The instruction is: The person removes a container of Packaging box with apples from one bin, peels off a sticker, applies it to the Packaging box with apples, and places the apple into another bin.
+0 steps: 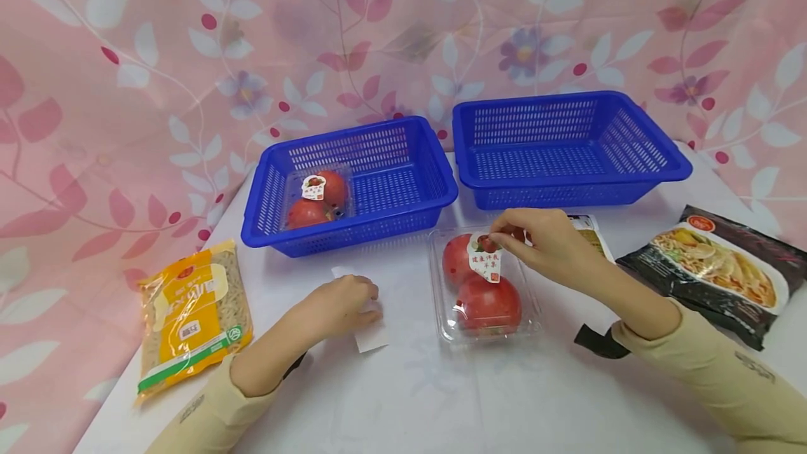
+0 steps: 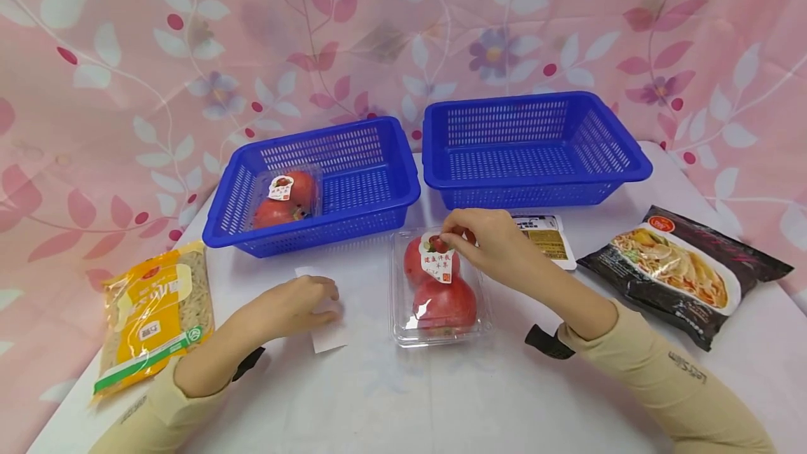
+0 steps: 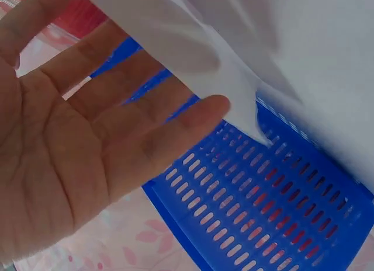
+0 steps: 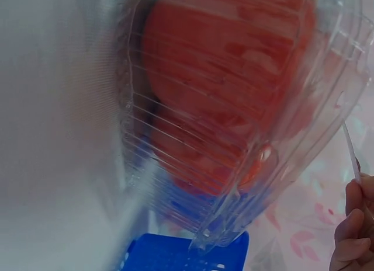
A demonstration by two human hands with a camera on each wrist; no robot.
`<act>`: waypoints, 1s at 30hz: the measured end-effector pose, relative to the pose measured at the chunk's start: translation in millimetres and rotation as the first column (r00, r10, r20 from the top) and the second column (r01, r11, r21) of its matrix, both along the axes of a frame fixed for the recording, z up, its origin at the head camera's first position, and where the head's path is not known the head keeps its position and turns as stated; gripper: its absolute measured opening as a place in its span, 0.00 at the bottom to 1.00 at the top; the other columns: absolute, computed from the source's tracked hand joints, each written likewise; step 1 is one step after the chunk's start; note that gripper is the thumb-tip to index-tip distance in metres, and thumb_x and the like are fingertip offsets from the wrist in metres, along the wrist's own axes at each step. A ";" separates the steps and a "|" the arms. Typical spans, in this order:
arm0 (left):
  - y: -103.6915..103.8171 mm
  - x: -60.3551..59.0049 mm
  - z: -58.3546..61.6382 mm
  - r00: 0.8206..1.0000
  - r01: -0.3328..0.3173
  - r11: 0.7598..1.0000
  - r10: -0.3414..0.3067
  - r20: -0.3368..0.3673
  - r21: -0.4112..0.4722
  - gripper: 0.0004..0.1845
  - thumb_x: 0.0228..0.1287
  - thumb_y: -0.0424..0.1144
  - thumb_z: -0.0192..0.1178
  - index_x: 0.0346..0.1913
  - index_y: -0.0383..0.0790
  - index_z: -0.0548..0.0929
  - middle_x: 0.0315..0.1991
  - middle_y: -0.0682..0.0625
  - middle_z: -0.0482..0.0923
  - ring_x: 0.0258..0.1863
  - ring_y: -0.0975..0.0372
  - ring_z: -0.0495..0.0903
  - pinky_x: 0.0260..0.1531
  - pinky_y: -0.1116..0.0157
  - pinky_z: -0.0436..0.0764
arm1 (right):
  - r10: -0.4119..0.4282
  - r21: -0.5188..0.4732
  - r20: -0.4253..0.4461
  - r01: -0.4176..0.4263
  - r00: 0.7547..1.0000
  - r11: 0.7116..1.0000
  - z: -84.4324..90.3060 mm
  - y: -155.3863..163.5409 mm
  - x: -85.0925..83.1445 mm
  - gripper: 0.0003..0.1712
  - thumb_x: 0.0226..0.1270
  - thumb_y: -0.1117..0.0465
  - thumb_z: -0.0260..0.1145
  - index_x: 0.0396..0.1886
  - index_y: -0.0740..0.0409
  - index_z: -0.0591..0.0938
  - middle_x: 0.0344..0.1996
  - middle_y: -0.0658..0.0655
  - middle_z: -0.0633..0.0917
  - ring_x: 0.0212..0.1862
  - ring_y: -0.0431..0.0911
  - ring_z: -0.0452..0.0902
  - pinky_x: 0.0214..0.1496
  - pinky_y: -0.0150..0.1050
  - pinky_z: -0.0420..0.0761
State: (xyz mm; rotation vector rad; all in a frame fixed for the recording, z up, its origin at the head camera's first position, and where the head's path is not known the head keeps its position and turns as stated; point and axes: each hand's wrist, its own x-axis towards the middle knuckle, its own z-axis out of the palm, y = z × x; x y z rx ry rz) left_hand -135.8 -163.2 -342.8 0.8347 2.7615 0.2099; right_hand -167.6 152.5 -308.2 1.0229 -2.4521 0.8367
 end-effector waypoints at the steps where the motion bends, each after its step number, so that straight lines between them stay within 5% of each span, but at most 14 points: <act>1: 0.9 -0.7 0.6 1.000 -0.002 1.000 0.002 0.008 -0.010 0.07 0.58 0.39 0.61 0.30 0.38 0.79 0.28 0.52 0.76 0.27 0.61 0.73 0.28 0.63 0.75 | 0.003 0.005 0.007 -0.003 1.000 1.000 -1.1 -0.3 -1.2 0.07 0.52 0.70 0.69 0.29 0.54 0.82 0.19 0.42 0.76 0.23 0.35 0.66 0.22 0.30 0.67; 9: 12.5 -4.2 9.3 0.988 -0.079 0.991 0.092 0.122 -0.110 0.10 0.56 0.42 0.64 0.36 0.38 0.81 0.27 0.51 0.74 0.28 0.59 0.72 0.31 0.60 0.75 | 0.009 0.034 0.044 -0.010 0.999 0.999 -7.0 -0.1 -8.8 0.08 0.52 0.72 0.68 0.29 0.55 0.82 0.20 0.43 0.76 0.24 0.37 0.67 0.24 0.31 0.69; 14: 23.2 -10.5 14.0 1.000 0.025 0.998 -0.024 0.008 -0.060 0.14 0.60 0.42 0.61 0.47 0.40 0.82 0.39 0.48 0.80 0.39 0.58 0.79 0.40 0.59 0.78 | 0.023 0.061 0.099 -0.029 0.995 0.998 -8.7 -0.3 -11.9 0.07 0.54 0.70 0.67 0.29 0.54 0.82 0.21 0.44 0.77 0.25 0.37 0.69 0.25 0.31 0.71; 16: 28.7 -13.5 15.0 0.991 0.102 0.995 -0.102 -0.084 -0.003 0.15 0.60 0.42 0.61 0.48 0.39 0.81 0.42 0.48 0.81 0.42 0.58 0.79 0.43 0.61 0.78 | 0.033 0.067 0.124 -0.042 0.992 0.997 -9.0 -0.1 -13.0 0.07 0.55 0.70 0.67 0.30 0.54 0.82 0.22 0.45 0.78 0.25 0.38 0.69 0.25 0.31 0.72; 18: 35.3 -16.5 16.0 0.962 0.196 0.979 -0.182 -0.201 0.052 0.15 0.60 0.42 0.61 0.48 0.39 0.81 0.43 0.48 0.80 0.44 0.58 0.79 0.45 0.62 0.77 | 0.043 0.072 0.136 -0.053 0.990 0.996 -9.8 0.1 -14.2 0.06 0.55 0.70 0.67 0.30 0.55 0.82 0.22 0.46 0.79 0.26 0.38 0.70 0.26 0.31 0.73; 23: 55.3 -18.9 17.4 0.840 0.358 0.932 -0.292 -0.458 0.062 0.28 0.60 0.47 0.60 0.60 0.39 0.70 0.58 0.40 0.69 0.60 0.50 0.65 0.57 0.57 0.67 | 0.067 0.070 0.112 -0.075 0.991 0.995 -13.6 0.2 -17.5 0.07 0.55 0.71 0.67 0.30 0.55 0.81 0.23 0.45 0.78 0.25 0.38 0.70 0.25 0.32 0.73; 28: 76.6 -18.8 14.1 0.791 0.429 0.902 -0.358 -0.496 0.033 0.36 0.61 0.56 0.55 0.66 0.40 0.63 0.66 0.36 0.55 0.68 0.45 0.46 0.63 0.56 0.55 | 0.089 0.072 0.113 -0.097 0.990 0.993 -16.4 -0.5 -19.8 0.06 0.55 0.70 0.67 0.29 0.54 0.81 0.22 0.44 0.78 0.25 0.37 0.70 0.25 0.30 0.73; 30: 82.7 -19.7 11.3 0.786 0.442 0.896 -0.371 -0.494 0.031 0.35 0.61 0.57 0.53 0.66 0.40 0.63 0.68 0.36 0.52 0.69 0.45 0.42 0.64 0.57 0.52 | 0.094 0.074 0.117 -0.103 0.989 0.992 -17.0 -1.2 -20.6 0.06 0.55 0.69 0.67 0.29 0.54 0.81 0.21 0.44 0.78 0.25 0.37 0.70 0.25 0.30 0.74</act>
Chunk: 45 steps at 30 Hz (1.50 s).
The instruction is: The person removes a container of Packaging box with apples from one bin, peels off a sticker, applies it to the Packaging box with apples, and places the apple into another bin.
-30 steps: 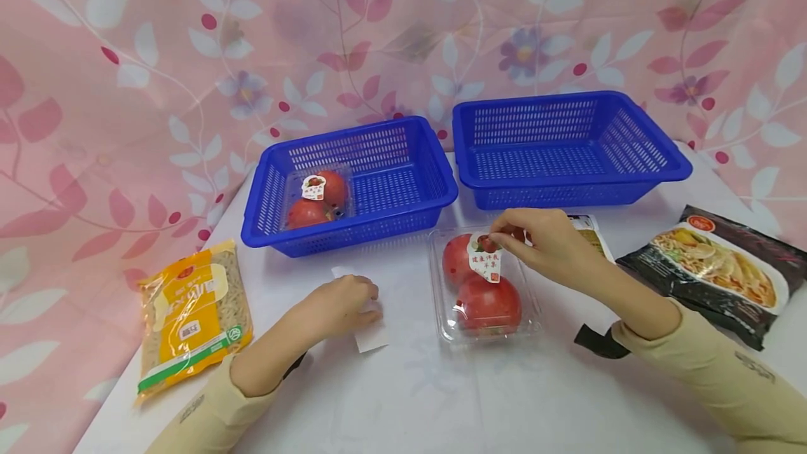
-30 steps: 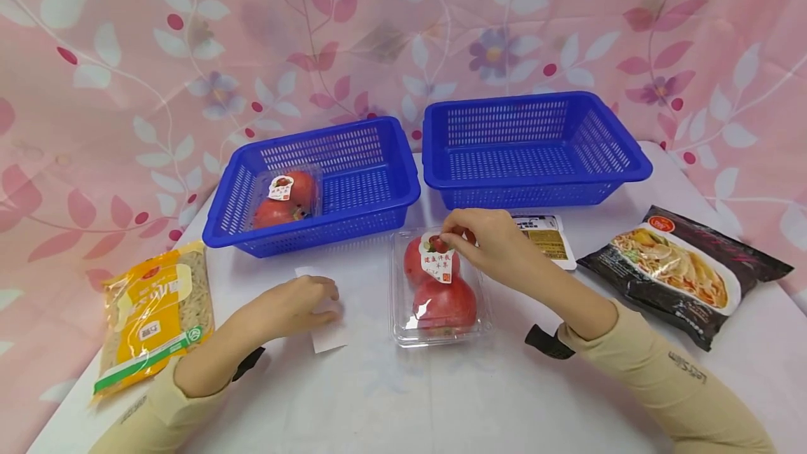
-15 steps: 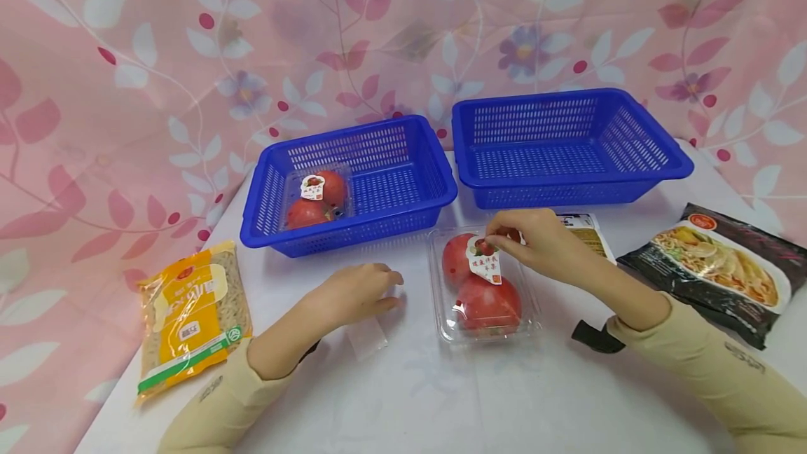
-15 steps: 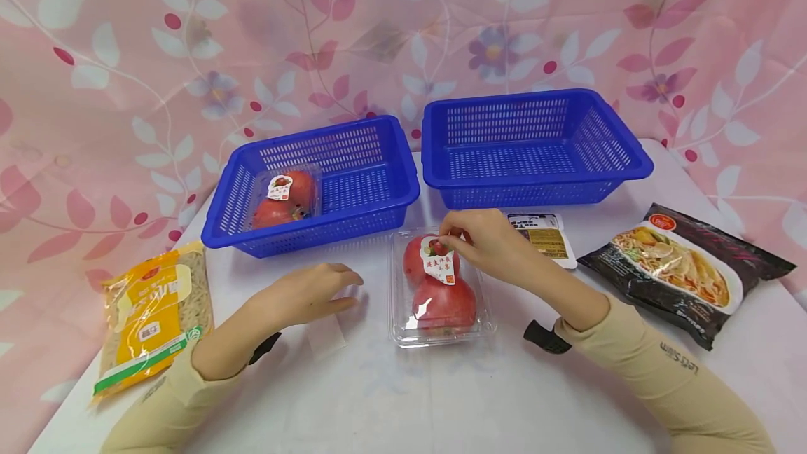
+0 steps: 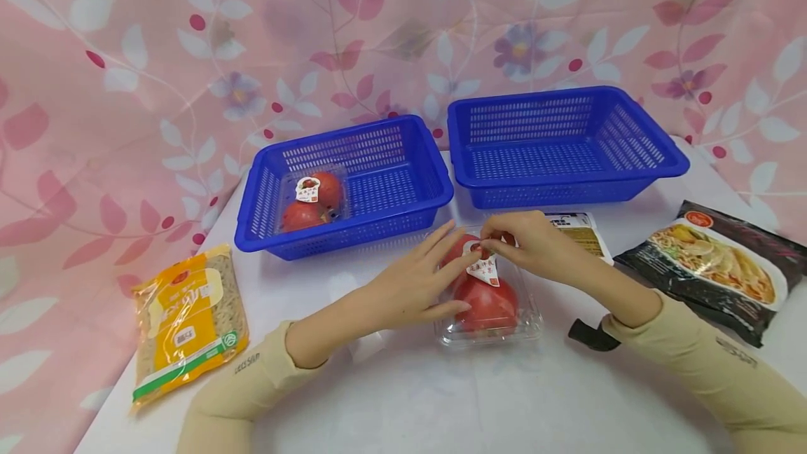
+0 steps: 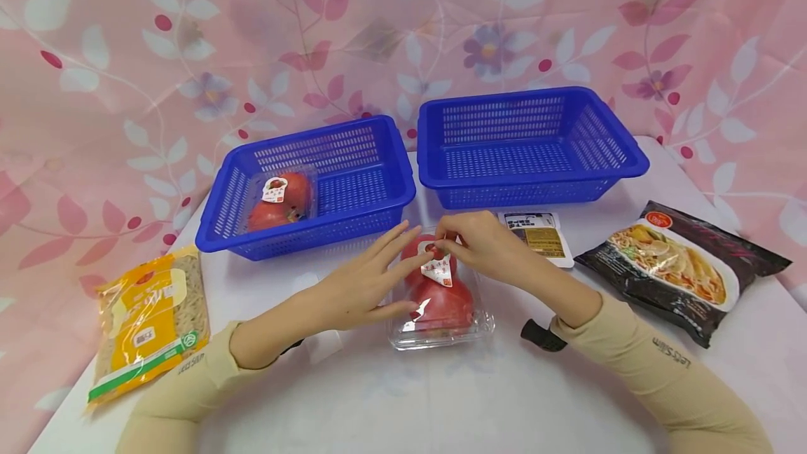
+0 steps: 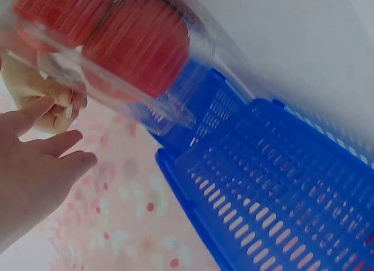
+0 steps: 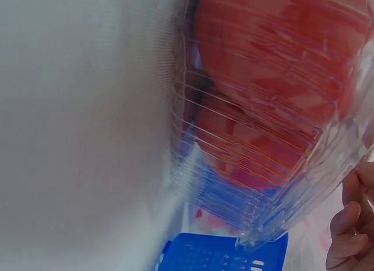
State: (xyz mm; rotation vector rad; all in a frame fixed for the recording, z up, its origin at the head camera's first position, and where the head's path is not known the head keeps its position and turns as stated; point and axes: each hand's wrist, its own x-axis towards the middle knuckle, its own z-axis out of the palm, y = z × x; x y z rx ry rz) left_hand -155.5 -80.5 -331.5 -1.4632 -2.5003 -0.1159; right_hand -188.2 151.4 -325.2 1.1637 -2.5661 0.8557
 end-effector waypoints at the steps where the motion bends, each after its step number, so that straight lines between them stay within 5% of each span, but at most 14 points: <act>1: 2.4 -0.5 -1.3 1.000 0.003 1.000 -0.003 0.001 0.001 0.35 0.62 0.57 0.53 0.66 0.40 0.63 0.68 0.36 0.50 0.69 0.46 0.41 0.64 0.57 0.51 | 0.005 0.002 0.001 -0.005 1.000 1.000 -0.1 -0.4 -0.4 0.05 0.55 0.69 0.67 0.29 0.54 0.81 0.21 0.44 0.78 0.25 0.37 0.70 0.26 0.31 0.74; 10: 8.7 -1.1 -8.2 0.999 0.022 1.000 -0.022 0.027 -0.004 0.29 0.63 0.57 0.51 0.63 0.46 0.69 0.70 0.36 0.45 0.70 0.49 0.33 0.65 0.56 0.45 | 0.003 0.021 0.020 -0.003 1.000 1.000 -5.5 -1.8 -3.3 0.04 0.56 0.67 0.67 0.28 0.55 0.81 0.22 0.44 0.80 0.25 0.36 0.72 0.26 0.35 0.75; 20: 0.6 8.3 -15.0 0.998 0.061 0.998 -0.062 0.014 0.021 0.27 0.62 0.55 0.53 0.61 0.46 0.70 0.68 0.35 0.50 0.70 0.47 0.38 0.66 0.58 0.43 | -0.067 0.100 -0.019 0.068 0.998 0.993 -7.6 -4.0 -3.1 0.09 0.53 0.68 0.68 0.34 0.54 0.81 0.23 0.46 0.79 0.24 0.40 0.71 0.24 0.32 0.73; 27: -5.0 14.4 -18.2 0.999 0.046 0.999 -0.046 0.012 0.022 0.29 0.61 0.56 0.54 0.62 0.46 0.70 0.68 0.36 0.52 0.69 0.45 0.43 0.66 0.57 0.47 | -0.038 0.104 -0.052 0.043 0.998 0.994 -9.3 -3.8 -2.5 0.09 0.53 0.69 0.68 0.35 0.53 0.83 0.25 0.47 0.77 0.25 0.39 0.69 0.25 0.31 0.73; 31: -7.1 18.9 -18.5 0.997 0.007 1.000 -0.006 0.077 -0.008 0.30 0.63 0.56 0.51 0.66 0.47 0.66 0.69 0.37 0.50 0.68 0.42 0.38 0.63 0.54 0.53 | -0.039 0.131 -0.038 0.044 0.999 0.990 -9.2 -2.9 -1.9 0.09 0.55 0.68 0.67 0.36 0.54 0.84 0.27 0.48 0.77 0.27 0.42 0.70 0.27 0.32 0.74; 39: -12.8 25.9 -19.3 0.970 -0.088 0.991 0.107 0.218 -0.096 0.34 0.63 0.62 0.46 0.70 0.55 0.57 0.71 0.38 0.42 0.66 0.34 0.39 0.64 0.46 0.40 | -0.046 0.254 -0.126 0.077 0.991 0.964 -8.7 3.4 11.4 0.16 0.56 0.63 0.68 0.46 0.50 0.83 0.31 0.54 0.75 0.26 0.42 0.68 0.23 0.29 0.72; 45: -15.1 30.2 -18.4 0.908 -0.147 0.983 0.179 0.378 -0.112 0.42 0.57 0.69 0.46 0.71 0.65 0.43 0.72 0.44 0.29 0.61 0.30 0.48 0.57 0.45 0.61 | -0.117 0.347 -0.117 0.151 0.986 0.926 -9.5 5.6 27.5 0.23 0.60 0.56 0.64 0.57 0.46 0.77 0.43 0.59 0.74 0.37 0.49 0.72 0.26 0.38 0.79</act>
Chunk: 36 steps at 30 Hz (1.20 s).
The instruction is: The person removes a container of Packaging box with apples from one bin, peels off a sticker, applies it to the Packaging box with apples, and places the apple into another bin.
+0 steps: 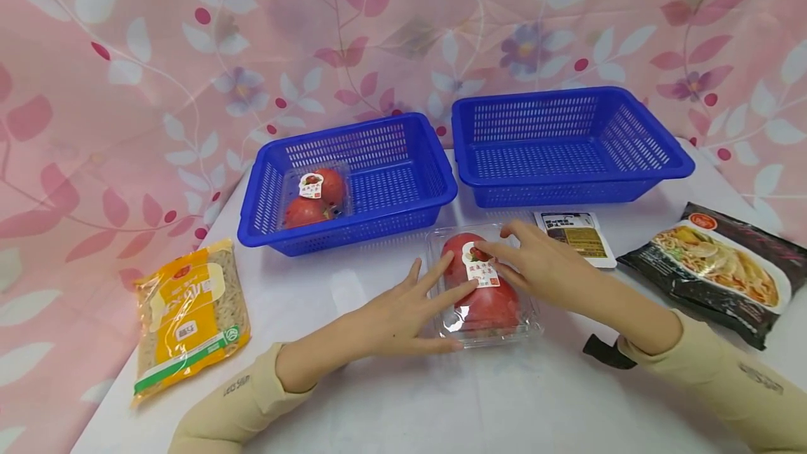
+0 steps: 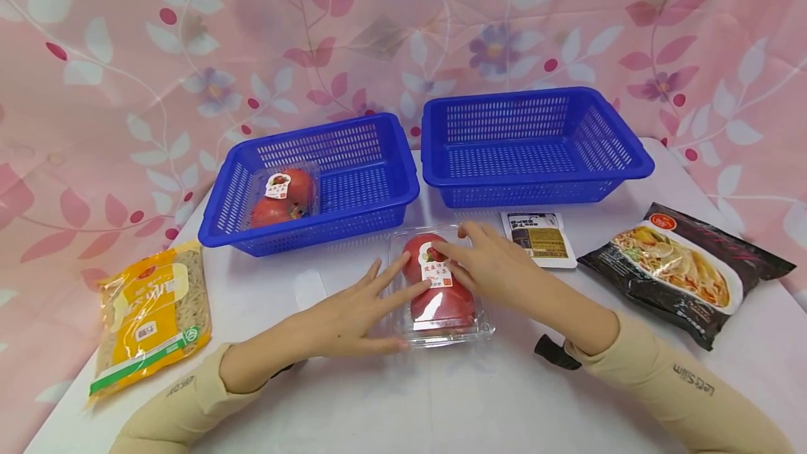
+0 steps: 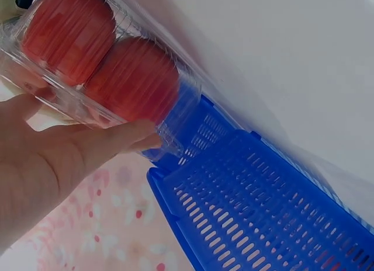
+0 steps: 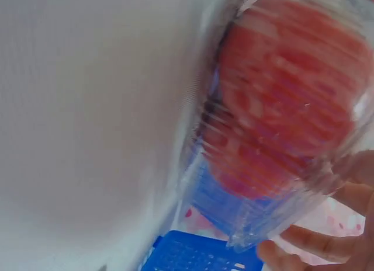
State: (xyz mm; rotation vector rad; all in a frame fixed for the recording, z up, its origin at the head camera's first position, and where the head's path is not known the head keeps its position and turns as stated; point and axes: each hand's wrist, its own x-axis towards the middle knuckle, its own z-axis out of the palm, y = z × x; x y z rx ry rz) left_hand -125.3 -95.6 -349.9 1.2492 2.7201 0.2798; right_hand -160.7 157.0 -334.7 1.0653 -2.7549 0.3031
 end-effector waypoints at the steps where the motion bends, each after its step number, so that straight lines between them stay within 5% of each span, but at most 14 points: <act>1: 0.4 0.7 0.1 1.000 -0.009 1.000 0.009 0.020 0.008 0.43 0.56 0.70 0.46 0.71 0.66 0.42 0.72 0.45 0.28 0.61 0.30 0.49 0.54 0.46 0.65 | -0.008 -0.001 0.014 0.008 1.000 1.000 0.1 0.3 2.1 0.24 0.61 0.55 0.64 0.58 0.46 0.76 0.44 0.60 0.74 0.39 0.51 0.73 0.28 0.42 0.80; 9: 8.2 1.7 -0.4 0.996 -0.054 0.996 0.049 0.074 0.066 0.43 0.54 0.70 0.48 0.71 0.65 0.46 0.72 0.46 0.29 0.65 0.41 0.53 0.49 0.50 0.73 | -0.005 -0.023 0.131 0.008 0.991 1.000 2.7 2.2 16.8 0.28 0.65 0.51 0.58 0.64 0.50 0.69 0.55 0.69 0.68 0.44 0.63 0.76 0.40 0.57 0.77; 16: 11.7 2.4 0.2 0.997 -0.064 0.993 0.058 0.059 0.102 0.42 0.54 0.66 0.54 0.70 0.59 0.53 0.72 0.42 0.35 0.67 0.48 0.51 0.53 0.54 0.70 | -0.042 -0.070 0.333 0.069 0.942 0.995 1.5 2.1 23.8 0.33 0.67 0.46 0.54 0.69 0.47 0.61 0.63 0.69 0.57 0.54 0.67 0.69 0.43 0.61 0.74; 23: 13.5 5.1 3.0 0.991 -0.111 0.983 0.098 0.088 0.148 0.38 0.56 0.60 0.57 0.68 0.55 0.58 0.71 0.39 0.39 0.64 0.37 0.53 0.55 0.48 0.65 | -0.005 -0.133 0.311 0.048 0.950 0.990 0.6 -0.7 27.6 0.32 0.64 0.51 0.59 0.67 0.51 0.64 0.62 0.68 0.61 0.54 0.64 0.70 0.44 0.59 0.75; 36: 4.2 18.1 27.1 0.993 -0.110 0.953 0.117 -0.007 0.282 0.34 0.53 0.57 0.62 0.63 0.55 0.67 0.71 0.42 0.47 0.67 0.51 0.54 0.52 0.53 0.71 | 0.015 -0.200 0.227 0.032 0.974 0.979 26.5 -6.0 39.5 0.25 0.63 0.51 0.61 0.59 0.50 0.72 0.62 0.64 0.64 0.50 0.59 0.74 0.42 0.53 0.78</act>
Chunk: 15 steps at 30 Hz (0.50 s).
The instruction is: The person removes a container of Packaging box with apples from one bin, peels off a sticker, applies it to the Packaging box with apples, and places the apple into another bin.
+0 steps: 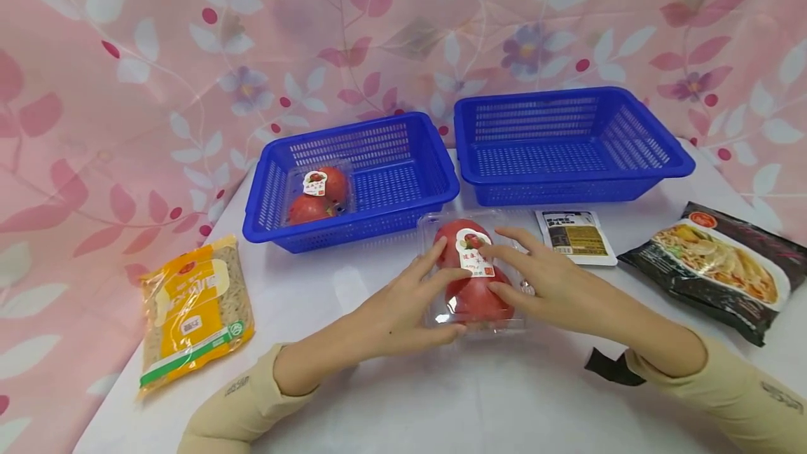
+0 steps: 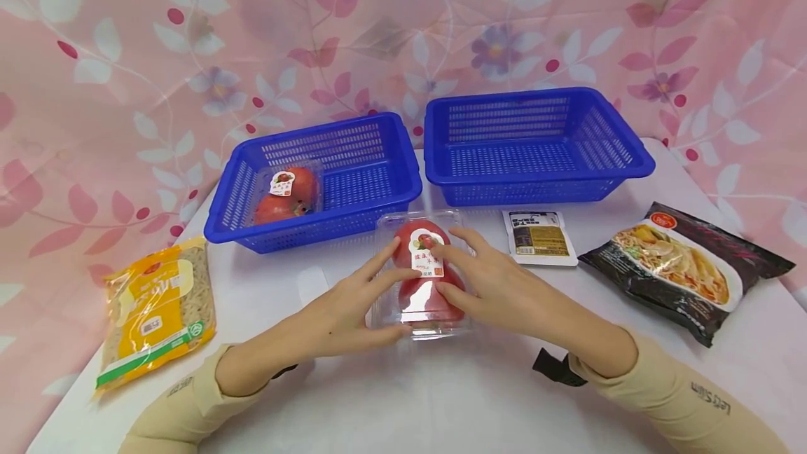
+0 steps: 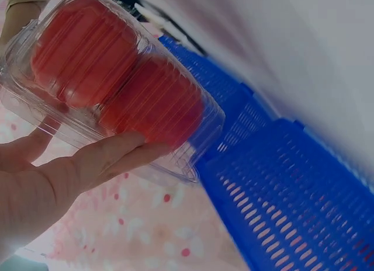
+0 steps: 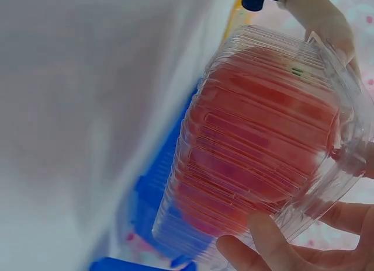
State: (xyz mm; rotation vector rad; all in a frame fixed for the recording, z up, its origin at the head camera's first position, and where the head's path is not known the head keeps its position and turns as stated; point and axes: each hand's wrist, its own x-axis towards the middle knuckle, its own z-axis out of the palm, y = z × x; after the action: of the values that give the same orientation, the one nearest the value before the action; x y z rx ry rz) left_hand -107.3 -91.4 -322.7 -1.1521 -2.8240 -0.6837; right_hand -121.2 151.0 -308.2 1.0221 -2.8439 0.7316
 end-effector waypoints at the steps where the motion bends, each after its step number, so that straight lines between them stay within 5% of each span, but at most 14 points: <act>1: -1.4 0.7 2.8 1.000 -0.002 1.000 0.002 -0.019 0.010 0.33 0.52 0.57 0.63 0.62 0.55 0.67 0.71 0.43 0.47 0.67 0.52 0.55 0.52 0.54 0.71 | 0.002 -0.008 -0.016 -0.002 1.000 1.000 2.9 -0.9 0.4 0.24 0.63 0.52 0.61 0.58 0.50 0.73 0.62 0.64 0.64 0.49 0.59 0.75 0.42 0.53 0.78; 9: -12.8 6.8 22.6 0.992 -0.001 0.993 0.015 -0.122 0.119 0.29 0.51 0.55 0.64 0.56 0.50 0.72 0.70 0.49 0.50 0.65 0.55 0.59 0.49 0.58 0.74 | 0.052 -0.087 -0.204 -0.071 0.978 0.994 21.4 -7.3 2.1 0.21 0.59 0.57 0.66 0.53 0.51 0.75 0.59 0.65 0.68 0.49 0.57 0.75 0.39 0.49 0.80; 15: -19.0 2.9 34.0 0.988 0.005 0.976 0.029 -0.153 0.216 0.29 0.49 0.49 0.68 0.55 0.46 0.72 0.70 0.47 0.50 0.67 0.52 0.55 0.53 0.53 0.69 | 0.056 -0.118 -0.254 -0.089 0.966 0.989 34.3 -17.4 -2.5 0.22 0.60 0.58 0.65 0.55 0.53 0.75 0.60 0.64 0.67 0.51 0.58 0.74 0.37 0.46 0.81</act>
State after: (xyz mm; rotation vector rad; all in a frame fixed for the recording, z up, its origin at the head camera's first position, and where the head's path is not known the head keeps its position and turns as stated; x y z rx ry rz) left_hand -104.4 -110.3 -288.7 -1.0995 -2.5523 -0.8355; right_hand -123.8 133.6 -273.9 1.1167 -2.5244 0.7234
